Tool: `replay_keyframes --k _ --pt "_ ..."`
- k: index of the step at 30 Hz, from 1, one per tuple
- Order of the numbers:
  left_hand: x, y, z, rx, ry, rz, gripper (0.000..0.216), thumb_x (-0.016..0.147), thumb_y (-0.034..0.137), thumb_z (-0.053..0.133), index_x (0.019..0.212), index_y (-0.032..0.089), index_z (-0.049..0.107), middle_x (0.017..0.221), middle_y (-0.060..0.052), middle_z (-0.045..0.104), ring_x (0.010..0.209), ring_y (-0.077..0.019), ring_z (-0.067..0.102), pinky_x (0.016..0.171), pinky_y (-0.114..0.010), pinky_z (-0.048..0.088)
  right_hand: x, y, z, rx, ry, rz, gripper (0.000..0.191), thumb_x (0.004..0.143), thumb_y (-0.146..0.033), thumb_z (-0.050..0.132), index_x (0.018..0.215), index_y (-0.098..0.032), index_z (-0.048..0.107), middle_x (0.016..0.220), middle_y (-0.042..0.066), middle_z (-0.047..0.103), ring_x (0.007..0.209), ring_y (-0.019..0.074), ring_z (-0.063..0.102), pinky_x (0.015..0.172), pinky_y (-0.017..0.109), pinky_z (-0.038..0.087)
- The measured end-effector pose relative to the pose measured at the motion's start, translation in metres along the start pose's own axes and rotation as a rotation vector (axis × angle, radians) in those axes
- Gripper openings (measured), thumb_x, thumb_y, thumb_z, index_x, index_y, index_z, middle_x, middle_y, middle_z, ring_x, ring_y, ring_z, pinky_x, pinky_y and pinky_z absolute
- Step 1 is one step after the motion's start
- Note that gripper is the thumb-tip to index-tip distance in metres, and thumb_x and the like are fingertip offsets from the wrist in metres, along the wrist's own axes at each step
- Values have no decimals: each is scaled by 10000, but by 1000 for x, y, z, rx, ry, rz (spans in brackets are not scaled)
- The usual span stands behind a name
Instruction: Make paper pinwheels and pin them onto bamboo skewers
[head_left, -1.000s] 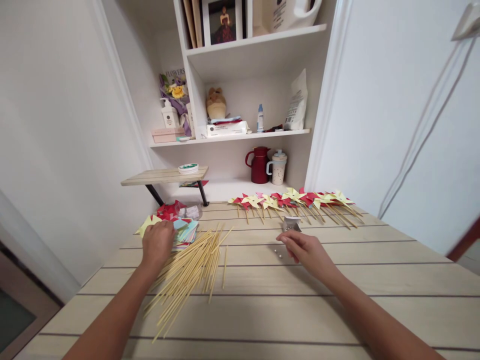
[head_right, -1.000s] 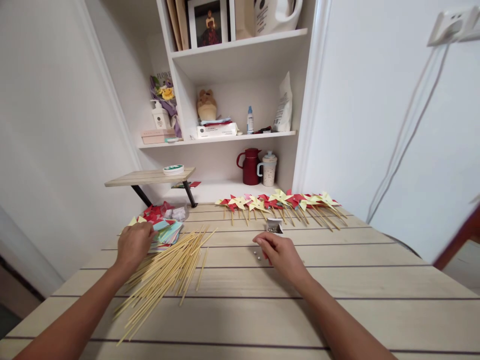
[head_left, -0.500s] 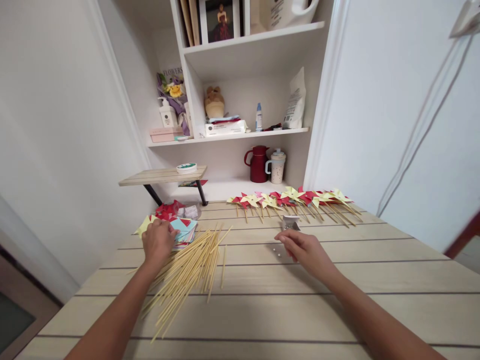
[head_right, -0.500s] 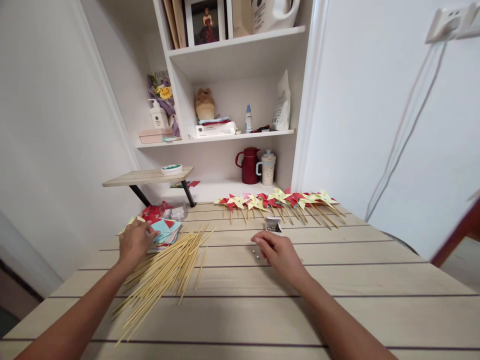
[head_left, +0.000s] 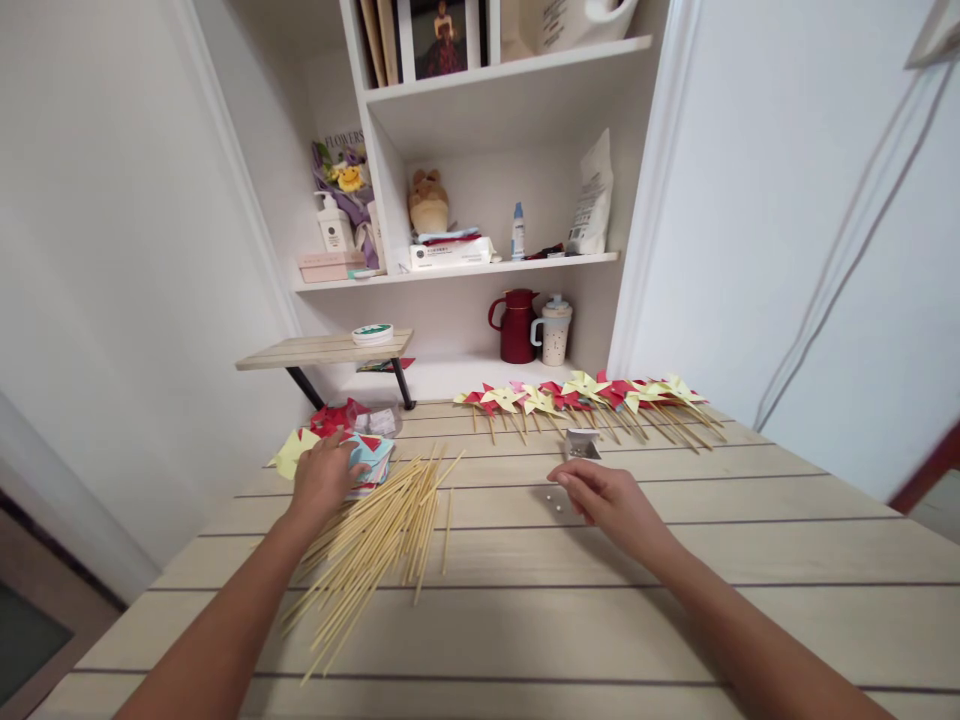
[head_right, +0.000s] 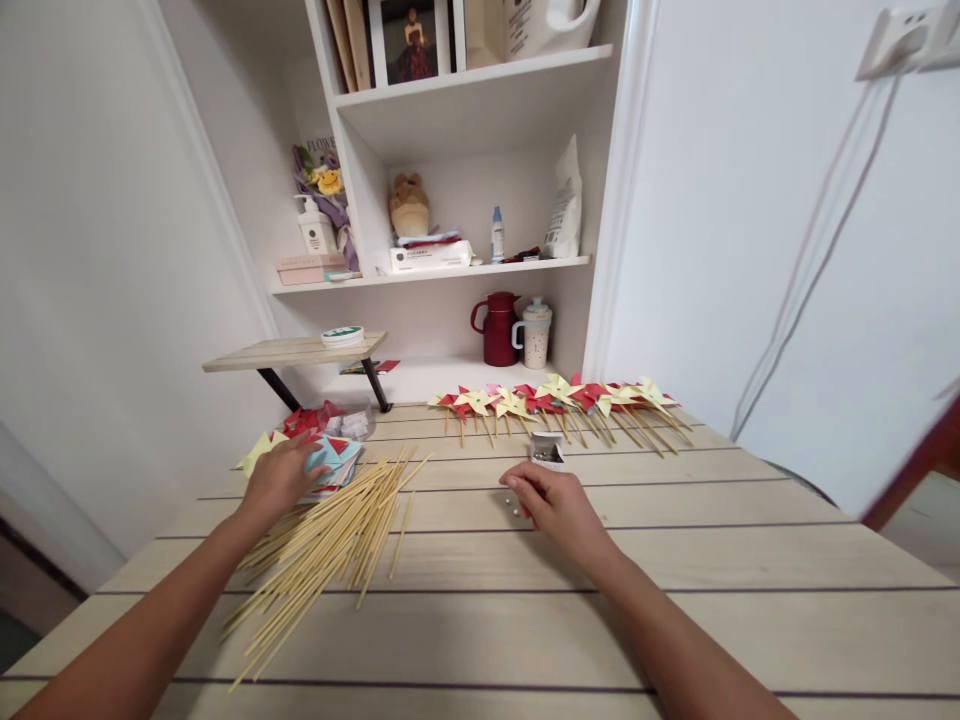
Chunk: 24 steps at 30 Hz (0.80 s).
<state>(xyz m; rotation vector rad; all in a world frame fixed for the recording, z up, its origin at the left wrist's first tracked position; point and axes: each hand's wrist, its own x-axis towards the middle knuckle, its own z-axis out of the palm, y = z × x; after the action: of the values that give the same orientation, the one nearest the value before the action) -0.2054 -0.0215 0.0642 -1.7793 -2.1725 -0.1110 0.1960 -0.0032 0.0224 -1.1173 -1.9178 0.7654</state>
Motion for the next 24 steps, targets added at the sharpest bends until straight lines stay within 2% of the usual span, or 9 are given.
replay_keyframes --k 4,8,18,22,24 --pt "-4 -3 0 -19 -73 -11 194 831 275 578 936 191 718 1048 -131 728 1018 -272 641 809 -334 425 0 -1 0 -12 -2 1 363 930 -484 429 858 -207 653 592 -11 569 500 149 505 562 277 409" --pt "-6 -7 4 -52 -115 -40 264 892 303 478 911 185 714 954 -122 742 884 -247 673 675 -302 401 0 -2 1 -19 -2 -4 360 928 -477 438 851 -206 662 583 -15 565 501 145 502 562 274 406" --pt "-6 -13 10 -111 -103 -84 268 896 274 461 965 209 712 1029 -93 744 954 -230 668 658 -269 383 0 -2 2 -48 -55 -15 351 929 -443 422 856 -203 667 587 -12 587 507 148 509 556 272 388" --pt "-6 -14 14 -135 -87 -70 278 866 342 546 1061 208 692 1113 -103 725 1014 -252 652 696 -281 396 -1 -4 2 -83 -98 -22 325 924 -404 428 807 -204 657 578 -8 600 534 153 523 568 272 379" --pt "-5 -15 15 -145 -90 -71 252 858 338 560 1017 206 704 1074 -104 735 979 -252 660 680 -285 390 -1 -4 3 -100 -113 -26 313 920 -388 434 813 -206 665 585 -6 608 549 156 531 571 271 374"
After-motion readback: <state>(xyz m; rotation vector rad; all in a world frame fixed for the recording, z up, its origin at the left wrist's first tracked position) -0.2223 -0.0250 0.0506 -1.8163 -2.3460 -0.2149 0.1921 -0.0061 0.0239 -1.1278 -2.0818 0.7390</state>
